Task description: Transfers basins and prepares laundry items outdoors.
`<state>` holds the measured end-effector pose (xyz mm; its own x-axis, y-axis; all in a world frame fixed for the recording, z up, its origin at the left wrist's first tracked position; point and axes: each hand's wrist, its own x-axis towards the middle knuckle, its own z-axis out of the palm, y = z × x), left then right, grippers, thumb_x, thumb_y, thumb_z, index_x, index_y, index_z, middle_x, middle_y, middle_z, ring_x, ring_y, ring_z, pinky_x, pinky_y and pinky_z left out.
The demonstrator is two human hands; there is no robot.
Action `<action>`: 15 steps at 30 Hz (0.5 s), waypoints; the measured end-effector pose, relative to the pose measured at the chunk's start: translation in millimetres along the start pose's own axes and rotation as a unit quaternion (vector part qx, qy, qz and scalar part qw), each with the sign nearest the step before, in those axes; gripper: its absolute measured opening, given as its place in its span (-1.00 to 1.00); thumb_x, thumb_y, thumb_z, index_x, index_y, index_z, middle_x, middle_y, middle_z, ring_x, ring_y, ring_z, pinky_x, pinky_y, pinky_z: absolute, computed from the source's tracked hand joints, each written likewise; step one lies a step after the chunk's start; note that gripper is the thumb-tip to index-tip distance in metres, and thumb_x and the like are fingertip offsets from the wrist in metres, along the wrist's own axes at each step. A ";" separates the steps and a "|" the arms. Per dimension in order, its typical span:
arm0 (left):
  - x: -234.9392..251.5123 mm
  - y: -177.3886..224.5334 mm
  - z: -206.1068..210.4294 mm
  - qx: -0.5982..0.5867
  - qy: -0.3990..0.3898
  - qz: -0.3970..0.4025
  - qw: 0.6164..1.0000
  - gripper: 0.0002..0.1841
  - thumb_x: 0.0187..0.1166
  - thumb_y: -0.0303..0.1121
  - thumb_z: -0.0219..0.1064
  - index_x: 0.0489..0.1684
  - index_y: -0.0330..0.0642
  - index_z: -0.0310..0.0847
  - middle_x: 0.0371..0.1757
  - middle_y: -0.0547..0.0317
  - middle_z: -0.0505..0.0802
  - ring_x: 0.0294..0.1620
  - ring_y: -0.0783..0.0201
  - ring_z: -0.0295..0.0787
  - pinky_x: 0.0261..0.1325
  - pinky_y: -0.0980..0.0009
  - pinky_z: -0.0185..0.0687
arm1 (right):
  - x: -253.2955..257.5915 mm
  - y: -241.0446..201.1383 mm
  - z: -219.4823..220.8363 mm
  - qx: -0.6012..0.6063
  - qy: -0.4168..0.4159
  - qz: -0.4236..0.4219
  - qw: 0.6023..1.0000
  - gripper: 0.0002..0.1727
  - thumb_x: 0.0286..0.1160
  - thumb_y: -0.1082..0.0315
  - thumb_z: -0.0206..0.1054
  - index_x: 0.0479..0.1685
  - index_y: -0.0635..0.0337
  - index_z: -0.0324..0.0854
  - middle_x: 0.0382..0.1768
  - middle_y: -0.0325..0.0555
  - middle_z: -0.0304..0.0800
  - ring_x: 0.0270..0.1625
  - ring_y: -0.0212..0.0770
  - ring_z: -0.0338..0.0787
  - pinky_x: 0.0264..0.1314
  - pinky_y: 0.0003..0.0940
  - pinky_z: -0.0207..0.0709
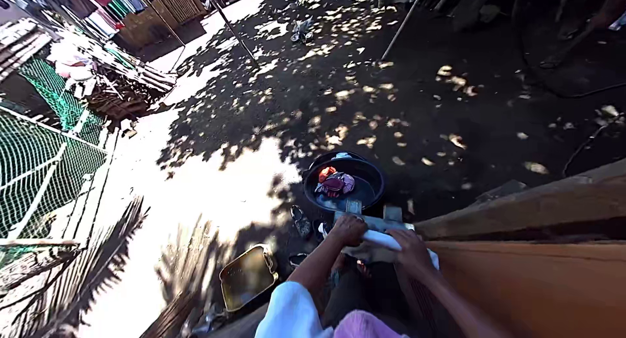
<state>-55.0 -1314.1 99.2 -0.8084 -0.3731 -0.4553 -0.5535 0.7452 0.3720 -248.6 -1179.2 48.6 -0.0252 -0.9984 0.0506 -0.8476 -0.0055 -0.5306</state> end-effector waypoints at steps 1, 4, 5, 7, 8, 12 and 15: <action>-0.9 2.6 -7.5 0.000 -0.006 0.001 1.000 -0.61 0.48 -0.31 0.46 0.23 -0.30 0.68 0.27 -0.22 0.78 0.38 -0.24 0.65 0.40 -0.23 0.47 | 0.3 -2.7 -6.1 0.003 -0.003 0.002 1.000 -0.52 0.17 0.47 0.61 0.20 0.27 0.79 0.17 0.16 0.87 0.30 0.35 0.76 0.33 0.37 0.51; 5.7 10.5 -8.4 -0.014 -0.014 0.007 1.000 -0.59 0.49 -0.31 0.42 0.26 -0.32 0.65 0.30 -0.24 0.76 0.40 -0.25 0.64 0.39 -0.25 0.46 | -7.0 -0.3 -16.9 -0.001 -0.031 0.020 0.999 -0.52 0.28 0.45 0.55 0.29 0.29 0.74 0.25 0.22 0.83 0.34 0.39 0.72 0.39 0.41 0.43; 9.2 12.0 -6.0 -0.022 -0.011 0.004 1.000 -0.59 0.49 -0.32 0.42 0.27 -0.29 0.65 0.30 -0.21 0.77 0.40 -0.23 0.65 0.38 -0.24 0.47 | -8.3 2.3 -18.2 -0.003 -0.032 0.023 0.999 -0.52 0.31 0.43 0.53 0.29 0.28 0.74 0.25 0.23 0.82 0.34 0.39 0.72 0.40 0.41 0.42; 14.4 15.9 2.6 -0.027 0.012 0.002 1.000 -0.63 0.46 -0.32 0.46 0.21 -0.24 0.72 0.22 -0.14 0.82 0.33 -0.18 0.70 0.31 -0.21 0.53 | -12.6 7.3 -20.0 -0.012 -0.034 0.025 0.999 -0.54 0.35 0.38 0.53 0.29 0.27 0.74 0.23 0.23 0.83 0.32 0.40 0.72 0.41 0.41 0.43; 15.8 16.9 5.5 -0.022 0.017 0.003 1.000 -0.64 0.45 -0.31 0.47 0.19 -0.21 0.74 0.19 -0.11 0.84 0.30 -0.15 0.72 0.28 -0.20 0.55 | -13.6 9.4 -19.9 -0.015 -0.038 0.026 0.999 -0.53 0.36 0.36 0.53 0.30 0.28 0.73 0.21 0.26 0.83 0.31 0.42 0.72 0.39 0.43 0.43; 19.3 22.2 17.8 -0.016 0.017 0.008 1.000 -0.68 0.45 -0.27 0.49 0.11 -0.19 0.77 0.15 -0.07 0.84 0.25 -0.12 0.73 0.24 -0.15 0.58 | -19.0 15.6 -22.0 -0.025 -0.062 0.029 0.997 -0.54 0.39 0.33 0.52 0.30 0.28 0.73 0.20 0.27 0.83 0.32 0.43 0.71 0.41 0.46 0.38; 22.2 22.3 22.9 -0.031 0.023 0.005 0.999 -0.67 0.44 -0.28 0.50 0.11 -0.21 0.77 0.13 -0.07 0.85 0.27 -0.12 0.72 0.26 -0.13 0.58 | -17.7 18.1 -24.9 -0.031 -0.070 0.023 0.997 -0.55 0.40 0.33 0.50 0.29 0.28 0.73 0.19 0.27 0.83 0.32 0.43 0.71 0.44 0.43 0.36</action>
<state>-80.7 -1293.1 78.8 -0.8218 -0.3909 -0.4146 -0.5551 0.7136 0.4274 -276.7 -1160.2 59.2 0.0056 -0.9956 -0.0940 -0.8788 0.0400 -0.4756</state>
